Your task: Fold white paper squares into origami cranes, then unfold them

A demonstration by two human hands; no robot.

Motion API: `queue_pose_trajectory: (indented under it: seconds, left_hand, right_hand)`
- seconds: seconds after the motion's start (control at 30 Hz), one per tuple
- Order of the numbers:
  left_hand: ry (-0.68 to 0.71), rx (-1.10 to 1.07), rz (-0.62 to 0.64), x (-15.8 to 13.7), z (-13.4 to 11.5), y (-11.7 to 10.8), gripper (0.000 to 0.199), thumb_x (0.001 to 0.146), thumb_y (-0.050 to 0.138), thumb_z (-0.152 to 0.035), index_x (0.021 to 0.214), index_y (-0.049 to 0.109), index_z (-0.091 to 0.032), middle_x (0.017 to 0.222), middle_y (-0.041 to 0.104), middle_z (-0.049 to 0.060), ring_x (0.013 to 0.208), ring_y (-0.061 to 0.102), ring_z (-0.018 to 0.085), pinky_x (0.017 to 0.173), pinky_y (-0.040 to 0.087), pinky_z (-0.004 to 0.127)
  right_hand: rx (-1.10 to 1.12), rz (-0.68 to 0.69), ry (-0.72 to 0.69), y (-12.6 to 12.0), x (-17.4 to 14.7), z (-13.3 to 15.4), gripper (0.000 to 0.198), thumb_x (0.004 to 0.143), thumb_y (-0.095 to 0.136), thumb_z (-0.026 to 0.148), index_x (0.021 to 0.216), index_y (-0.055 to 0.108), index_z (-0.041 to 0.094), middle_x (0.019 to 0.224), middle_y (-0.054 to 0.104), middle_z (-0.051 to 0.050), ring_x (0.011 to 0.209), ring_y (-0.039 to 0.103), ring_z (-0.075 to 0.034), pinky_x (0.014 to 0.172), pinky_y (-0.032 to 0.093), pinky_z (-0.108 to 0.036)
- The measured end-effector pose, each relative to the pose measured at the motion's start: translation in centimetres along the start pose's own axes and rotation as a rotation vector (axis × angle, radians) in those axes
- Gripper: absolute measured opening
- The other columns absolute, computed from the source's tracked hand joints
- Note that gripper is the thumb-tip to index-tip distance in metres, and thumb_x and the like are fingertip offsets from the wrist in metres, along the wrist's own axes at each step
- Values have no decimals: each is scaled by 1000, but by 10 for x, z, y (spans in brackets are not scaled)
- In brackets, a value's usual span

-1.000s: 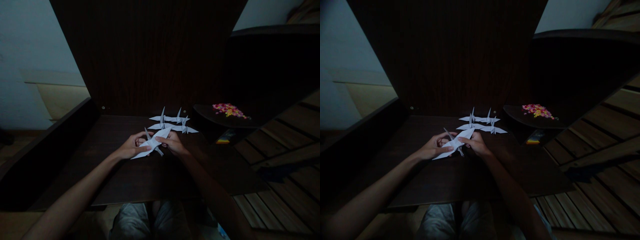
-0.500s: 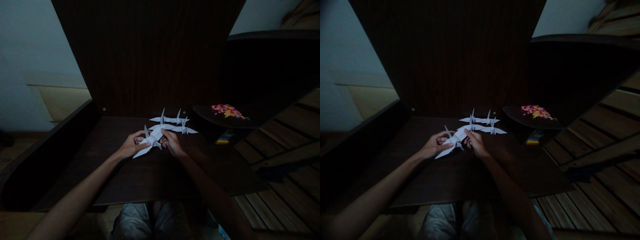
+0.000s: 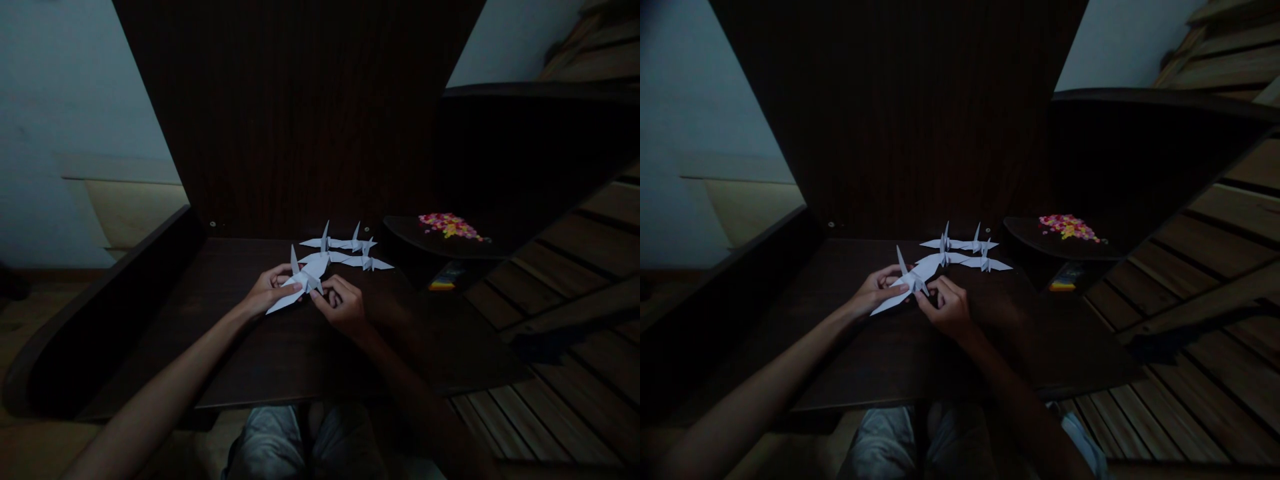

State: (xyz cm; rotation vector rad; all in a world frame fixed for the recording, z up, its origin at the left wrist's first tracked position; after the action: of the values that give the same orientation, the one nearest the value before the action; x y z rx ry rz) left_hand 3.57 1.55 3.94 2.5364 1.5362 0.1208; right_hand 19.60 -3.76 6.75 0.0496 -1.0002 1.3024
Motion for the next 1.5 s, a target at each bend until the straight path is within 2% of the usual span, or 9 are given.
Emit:
queue_pose_trajectory:
  seconds: [0.27, 0.5, 0.63, 0.77, 0.83, 0.97, 1.2, 1.37, 1.5]
  left_hand:
    - [-71, -17, 101, 0, 8, 4, 60, 64, 81, -29, 116, 56, -10, 71, 71, 6, 58, 66, 15, 53, 46, 20]
    - [-106, -81, 188, -1, 11, 9, 60, 65, 80, -21, 119, 55, -12, 77, 72, 7, 64, 68, 16, 58, 49, 21]
    - [-132, -125, 166, 0, 13, 10, 57, 68, 78, -23, 119, 55, -13, 82, 72, 8, 65, 68, 17, 64, 51, 27]
    - [-117, -203, 114, 0, 11, 8, 46, 72, 75, -26, 114, 60, -14, 93, 71, 9, 77, 68, 19, 70, 52, 29]
    - [-114, -205, 98, 1, 10, 6, 45, 73, 75, -28, 113, 61, -14, 86, 71, 7, 75, 67, 18, 67, 51, 28]
    - [-90, -160, 101, 4, 9, 1, 46, 77, 71, -35, 115, 59, -13, 64, 66, 3, 57, 65, 16, 58, 50, 27]
    - [-45, -108, 47, 12, 14, -9, 44, 80, 68, -31, 115, 53, -10, 68, 70, 9, 58, 66, 18, 57, 51, 28]
    - [-47, -89, 40, 14, 16, -11, 44, 78, 70, -26, 115, 53, -10, 68, 70, 8, 57, 66, 17, 57, 51, 28]
    - [-52, -74, 36, 13, 16, -11, 45, 77, 71, -24, 115, 53, -9, 68, 70, 8, 57, 66, 17, 57, 51, 27]
  right_hand:
    - [-154, -62, -78, 3, -15, 4, 22, 86, 52, 25, 64, 52, 19, 58, 47, 2, 48, 38, -9, 50, 32, -24]
    - [-271, -77, -65, 2, -20, 9, 22, 87, 51, 26, 67, 55, 18, 62, 53, 0, 50, 41, -9, 51, 31, -23]
    - [-374, -55, -117, -1, -24, 13, 24, 89, 47, 24, 68, 57, 18, 63, 56, -2, 55, 47, -11, 56, 34, -24]
    - [-474, -27, -156, -4, -28, 16, 28, 90, 46, 23, 66, 59, 18, 63, 59, -5, 59, 52, -13, 58, 35, -26]
    - [-510, -27, -165, -7, -28, 16, 30, 91, 45, 22, 64, 58, 18, 61, 59, -5, 57, 52, -13, 57, 34, -26]
    - [-575, -69, -170, -14, -28, 12, 32, 91, 44, 22, 63, 58, 17, 59, 59, -4, 52, 51, -12, 56, 33, -26]
    - [-726, -132, 20, -33, -25, -18, 30, 90, 45, 25, 66, 62, 17, 64, 63, -5, 56, 53, -13, 55, 31, -25]
    - [-841, -118, 229, -45, -17, -39, 30, 90, 45, 28, 72, 65, 16, 72, 67, -7, 60, 56, -14, 54, 27, -26]
    - [-871, -58, 377, -43, -13, -50, 28, 90, 46, 28, 77, 67, 16, 78, 70, -9, 63, 60, -15, 54, 28, -26]
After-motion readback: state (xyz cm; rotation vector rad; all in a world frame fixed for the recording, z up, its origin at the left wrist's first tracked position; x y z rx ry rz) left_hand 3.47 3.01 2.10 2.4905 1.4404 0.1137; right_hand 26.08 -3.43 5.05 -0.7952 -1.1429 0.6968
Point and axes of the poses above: each hand's wrist, its own x-axis towards the middle knuckle, its own y-axis out of the palm, z = x × y, the point moved 5 cm from there along x, towards the middle knuckle
